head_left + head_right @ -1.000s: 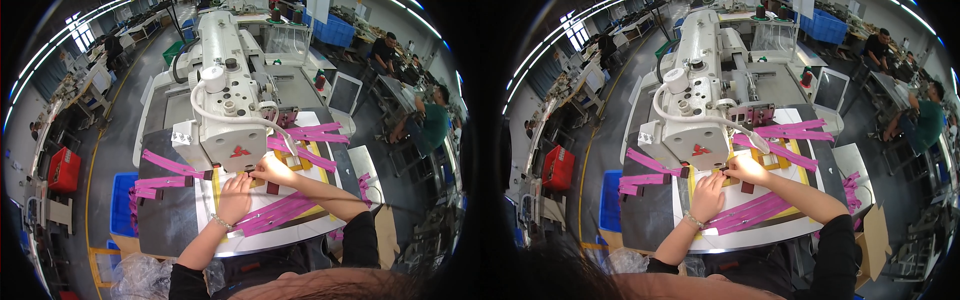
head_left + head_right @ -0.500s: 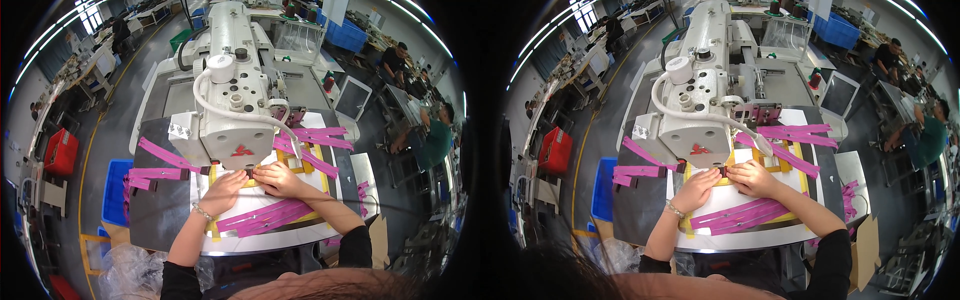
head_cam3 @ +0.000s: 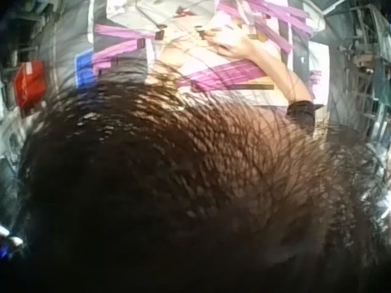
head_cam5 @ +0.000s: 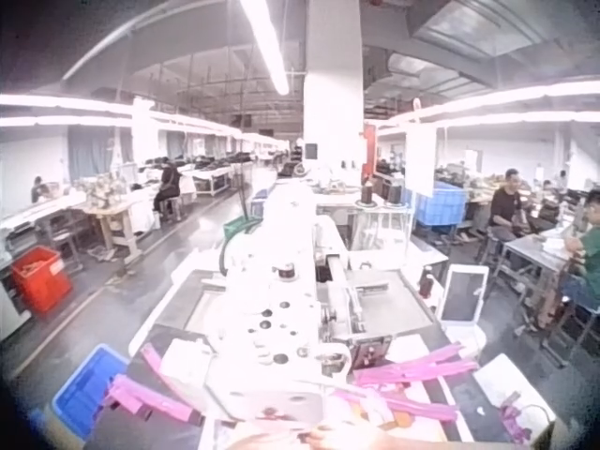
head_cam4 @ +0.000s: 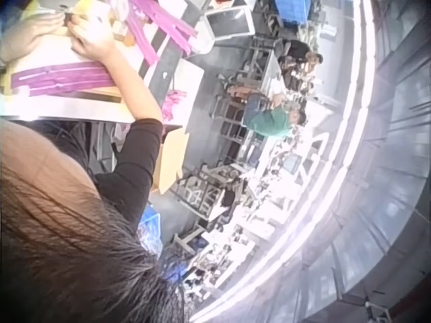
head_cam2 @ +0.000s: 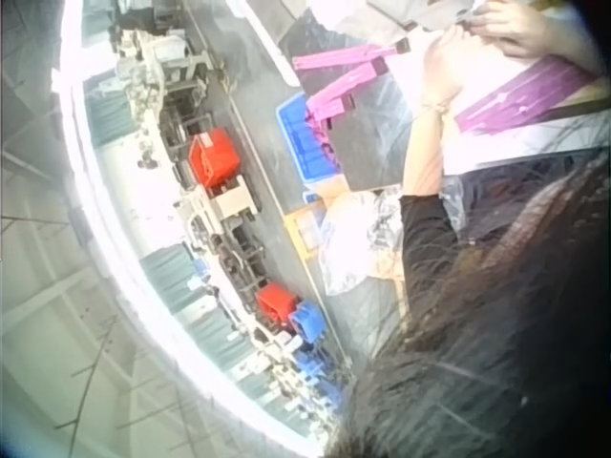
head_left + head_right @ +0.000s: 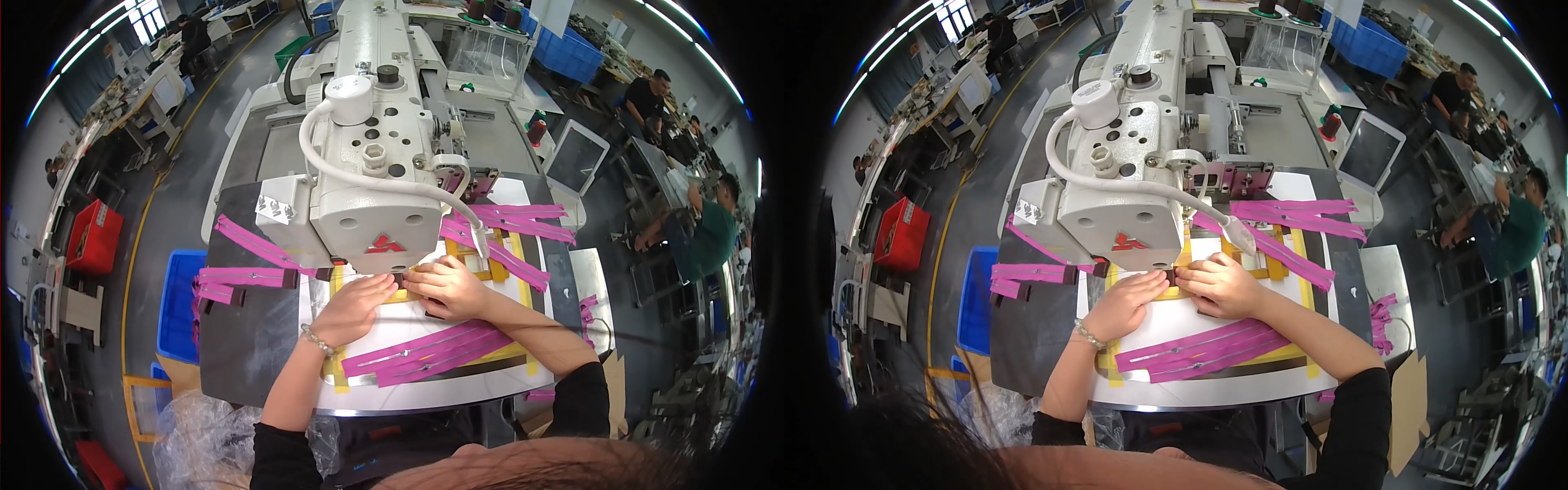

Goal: The recorder is sewing pink fabric straps and black leather components using an industrial sewing machine.

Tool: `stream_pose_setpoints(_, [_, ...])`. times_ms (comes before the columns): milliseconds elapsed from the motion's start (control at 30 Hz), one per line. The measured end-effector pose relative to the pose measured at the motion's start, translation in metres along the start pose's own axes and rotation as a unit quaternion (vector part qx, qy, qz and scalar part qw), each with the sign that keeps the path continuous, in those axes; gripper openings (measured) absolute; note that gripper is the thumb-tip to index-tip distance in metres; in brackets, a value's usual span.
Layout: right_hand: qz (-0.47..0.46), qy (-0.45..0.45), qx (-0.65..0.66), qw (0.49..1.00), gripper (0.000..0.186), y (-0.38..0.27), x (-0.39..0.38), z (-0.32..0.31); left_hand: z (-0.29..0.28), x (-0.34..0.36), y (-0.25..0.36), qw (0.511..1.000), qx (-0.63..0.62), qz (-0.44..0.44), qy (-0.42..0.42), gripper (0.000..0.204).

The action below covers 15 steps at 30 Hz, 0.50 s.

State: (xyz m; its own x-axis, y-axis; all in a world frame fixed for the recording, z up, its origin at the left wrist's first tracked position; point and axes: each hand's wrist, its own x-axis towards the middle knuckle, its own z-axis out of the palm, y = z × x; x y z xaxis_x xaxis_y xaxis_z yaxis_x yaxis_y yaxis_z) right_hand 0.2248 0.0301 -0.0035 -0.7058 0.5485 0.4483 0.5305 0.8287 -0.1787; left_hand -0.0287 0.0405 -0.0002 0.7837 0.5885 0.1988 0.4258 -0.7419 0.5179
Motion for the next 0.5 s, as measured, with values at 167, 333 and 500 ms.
stream_pose_setpoints(167, [-0.01, -0.009, 0.005, 1.0, 0.033, 0.0031, 0.0012, -0.0023, 0.0005, 0.0003, -0.0075, 1.0, -0.004, 0.009, -0.002, 0.049])
stream_pose_setpoints(333, [-0.006, -0.004, 0.016, 1.0, 0.038, 0.0049, -0.0011, 0.0034, 0.0026, 0.0004, -0.0029, 0.999, 0.046, 0.016, 0.011, 0.048])
stream_pose_setpoints(500, [-0.002, 0.04, -0.028, 0.999, 0.037, 0.0036, -0.003, 0.0005, 0.0051, -0.0012, -0.0074, 1.0, 0.011, 0.005, 0.027, 0.051])
